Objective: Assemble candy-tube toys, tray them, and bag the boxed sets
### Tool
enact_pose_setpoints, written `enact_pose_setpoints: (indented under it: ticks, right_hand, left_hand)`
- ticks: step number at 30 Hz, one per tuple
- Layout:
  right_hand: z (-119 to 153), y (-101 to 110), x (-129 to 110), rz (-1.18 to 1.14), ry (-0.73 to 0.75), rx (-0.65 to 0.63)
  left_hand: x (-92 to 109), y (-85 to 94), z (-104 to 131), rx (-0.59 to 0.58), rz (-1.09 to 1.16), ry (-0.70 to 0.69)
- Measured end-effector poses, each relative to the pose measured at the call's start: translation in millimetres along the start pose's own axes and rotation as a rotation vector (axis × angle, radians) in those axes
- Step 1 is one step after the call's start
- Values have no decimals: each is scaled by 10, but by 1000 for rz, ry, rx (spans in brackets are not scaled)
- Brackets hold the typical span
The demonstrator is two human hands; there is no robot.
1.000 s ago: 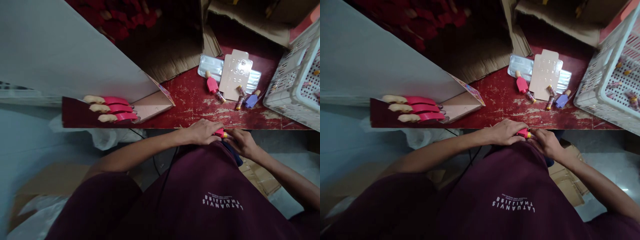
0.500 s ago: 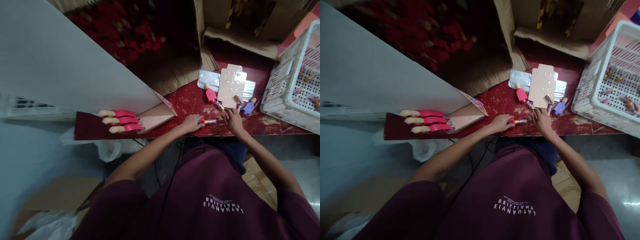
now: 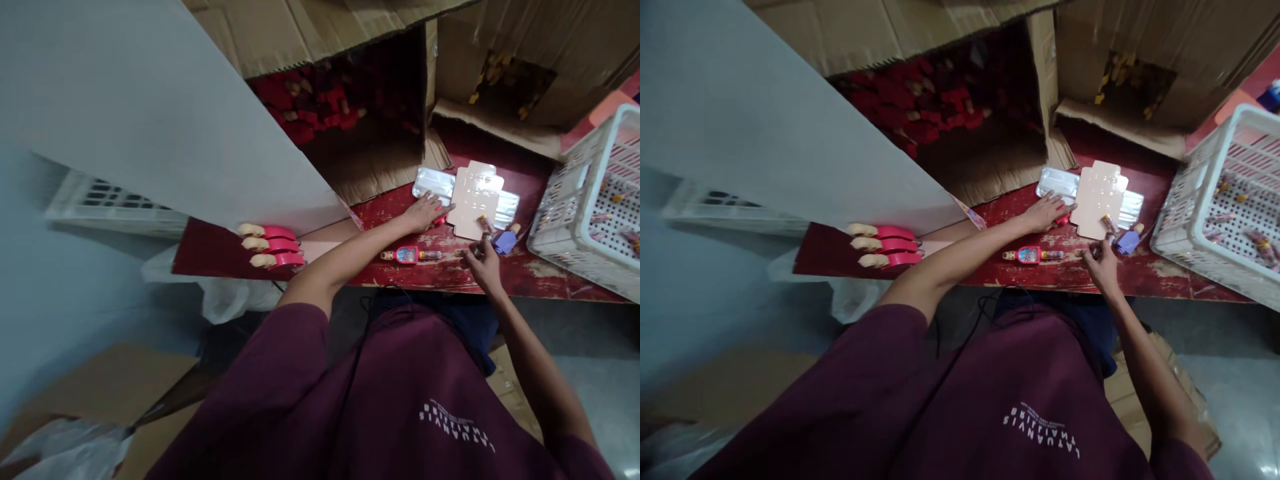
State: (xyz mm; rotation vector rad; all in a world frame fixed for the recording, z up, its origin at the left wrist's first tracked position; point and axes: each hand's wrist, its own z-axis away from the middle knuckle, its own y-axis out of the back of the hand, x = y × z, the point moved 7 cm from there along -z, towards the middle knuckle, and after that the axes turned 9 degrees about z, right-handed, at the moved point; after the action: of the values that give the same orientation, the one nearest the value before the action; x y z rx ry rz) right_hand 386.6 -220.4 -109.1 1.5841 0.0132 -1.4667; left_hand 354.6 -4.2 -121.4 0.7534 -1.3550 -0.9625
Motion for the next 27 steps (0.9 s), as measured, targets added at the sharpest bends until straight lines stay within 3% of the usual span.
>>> enact_pose_setpoints:
  ticks: [3,6,9,12,16,21,24,27]
  right_hand:
    - [331,255,96,-280,-144,31]
    - [531,424,-43,-300,-81,46]
    - [597,511,-324,-163,66,34]
    - [642,538,-704,48,325,-5]
    - [763,584,-1011,165,565,-25]
    - [979,619,-1048,227,692,-28]
    - [1081,629,-999,195,665,-24]
    - [1070,585,-815,74,393,-86]
  left_hand:
    - [131,80,105,131,189,86]
    - [469,144,426,205,370,117]
    - [904,216,746,198,433,48]
    - [1188,304,947,226,428,1]
    - [1339,339,1055,219,380,-45]
    - [1493,275,1130,106,220,-112]
    - [1588,238,1145,34,173,-121]
    - [1692,223,1136,-32,128,-137]
